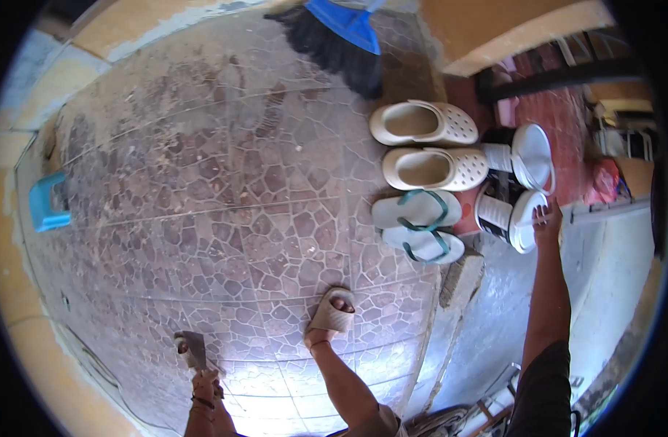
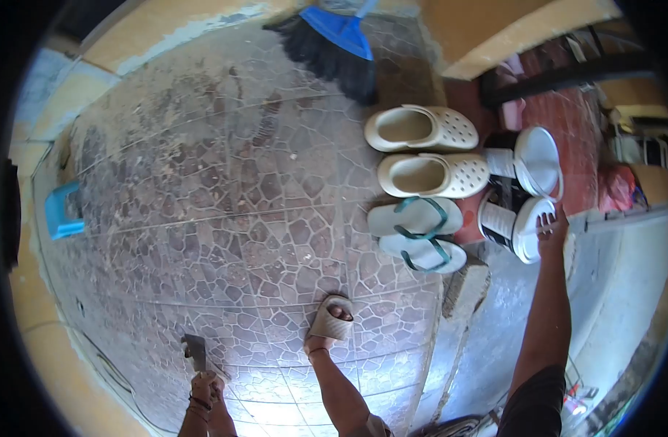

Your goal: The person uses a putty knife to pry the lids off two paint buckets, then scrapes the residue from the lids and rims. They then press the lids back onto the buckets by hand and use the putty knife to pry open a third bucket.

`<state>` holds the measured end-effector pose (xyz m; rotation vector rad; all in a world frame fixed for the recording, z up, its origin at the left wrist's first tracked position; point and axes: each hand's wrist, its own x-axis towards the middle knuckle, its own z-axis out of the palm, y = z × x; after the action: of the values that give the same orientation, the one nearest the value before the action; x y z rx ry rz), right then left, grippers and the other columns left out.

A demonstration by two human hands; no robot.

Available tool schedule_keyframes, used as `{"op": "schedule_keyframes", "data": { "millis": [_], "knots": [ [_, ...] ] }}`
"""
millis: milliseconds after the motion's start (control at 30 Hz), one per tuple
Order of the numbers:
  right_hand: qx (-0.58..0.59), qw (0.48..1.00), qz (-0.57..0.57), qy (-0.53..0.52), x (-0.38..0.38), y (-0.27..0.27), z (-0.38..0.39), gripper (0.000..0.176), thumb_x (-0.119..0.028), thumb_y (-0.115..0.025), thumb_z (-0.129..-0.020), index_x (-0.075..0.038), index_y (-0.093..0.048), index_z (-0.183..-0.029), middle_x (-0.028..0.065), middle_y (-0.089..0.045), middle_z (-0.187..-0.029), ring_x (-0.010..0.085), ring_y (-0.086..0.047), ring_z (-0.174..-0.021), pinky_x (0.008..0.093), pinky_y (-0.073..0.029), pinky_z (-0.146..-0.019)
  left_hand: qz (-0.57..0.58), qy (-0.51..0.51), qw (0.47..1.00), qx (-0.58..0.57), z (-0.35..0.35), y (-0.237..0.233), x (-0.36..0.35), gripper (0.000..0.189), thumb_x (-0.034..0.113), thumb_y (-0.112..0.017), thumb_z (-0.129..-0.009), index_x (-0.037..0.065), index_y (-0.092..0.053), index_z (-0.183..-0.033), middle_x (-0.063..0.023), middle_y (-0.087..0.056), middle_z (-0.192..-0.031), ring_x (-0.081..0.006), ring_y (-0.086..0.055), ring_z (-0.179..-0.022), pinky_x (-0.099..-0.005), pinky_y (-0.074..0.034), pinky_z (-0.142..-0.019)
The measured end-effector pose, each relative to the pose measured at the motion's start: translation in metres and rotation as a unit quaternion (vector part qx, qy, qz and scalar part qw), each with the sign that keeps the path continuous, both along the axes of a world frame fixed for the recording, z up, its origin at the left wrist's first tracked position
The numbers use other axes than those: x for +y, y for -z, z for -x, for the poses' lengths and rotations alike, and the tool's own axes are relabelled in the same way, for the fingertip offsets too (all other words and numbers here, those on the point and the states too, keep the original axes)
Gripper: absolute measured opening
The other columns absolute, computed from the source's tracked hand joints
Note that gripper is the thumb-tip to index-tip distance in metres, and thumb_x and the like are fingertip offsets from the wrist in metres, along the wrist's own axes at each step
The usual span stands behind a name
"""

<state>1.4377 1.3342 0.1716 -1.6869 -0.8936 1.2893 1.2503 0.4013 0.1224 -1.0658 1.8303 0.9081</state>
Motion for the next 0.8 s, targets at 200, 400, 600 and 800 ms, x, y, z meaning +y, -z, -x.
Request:
{"op": "schedule_keyframes", "data": {
  "millis": [200, 400, 600, 800],
  "knots": [
    [-0.013, 0.976, 0.044, -0.213, 0.060, 0.021, -0.004, 0.065, -0.045, -0.070, -0.078, -0.010, -0.046, -0.127, 0.0062, -0.045, -0.115, 0.0180, -0.051, -0.093, 0.0318, -0.044, -0.081, 0.020, -0.024, 0.998, 0.052, 0.060, -0.068, 0.066, 0.016, 0.015, -0.062, -0.081, 0.007, -0.049, -0.078, -0.0041, -0.045, -0.052, -0.0169, -0.045, -0.033, -0.0321, -0.038, -0.028],
    [0.034, 0.975, 0.003, -0.219, 0.119, 0.046, -0.048, 0.037, -0.036, -0.065, -0.085, -0.004, -0.058, -0.102, 0.0038, -0.058, -0.084, 0.0115, -0.054, -0.072, 0.0221, -0.046, -0.066, 0.008, -0.064, 0.997, 0.053, 0.073, -0.065, 0.099, 0.020, 0.016, -0.067, -0.079, 0.009, -0.047, -0.078, -0.0028, -0.047, -0.054, -0.0153, -0.046, -0.035, -0.0316, -0.041, -0.031],
    [0.043, 0.994, 0.085, -0.051, 0.130, 0.048, -0.050, 0.028, -0.030, -0.067, -0.083, -0.004, -0.057, -0.085, 0.0065, -0.060, -0.080, 0.0147, -0.062, -0.072, 0.0230, -0.053, -0.062, 0.027, 0.005, 0.999, 0.019, 0.097, -0.045, 0.171, 0.021, 0.016, -0.068, -0.077, 0.006, -0.049, -0.078, -0.0036, -0.047, -0.053, -0.0160, -0.048, -0.036, -0.0320, -0.040, -0.030],
    [0.222, 0.970, 0.099, -0.030, 0.102, 0.033, -0.029, 0.023, -0.027, -0.070, -0.080, -0.006, -0.058, -0.080, 0.0042, -0.063, -0.078, 0.0163, -0.062, -0.070, 0.0290, -0.053, -0.065, -0.008, 0.024, 0.999, 0.044, 0.066, -0.038, 0.249, 0.023, 0.016, -0.068, -0.078, 0.006, -0.048, -0.074, -0.0037, -0.047, -0.051, -0.0157, -0.048, -0.034, -0.0311, -0.040, -0.030]
  ]
}}
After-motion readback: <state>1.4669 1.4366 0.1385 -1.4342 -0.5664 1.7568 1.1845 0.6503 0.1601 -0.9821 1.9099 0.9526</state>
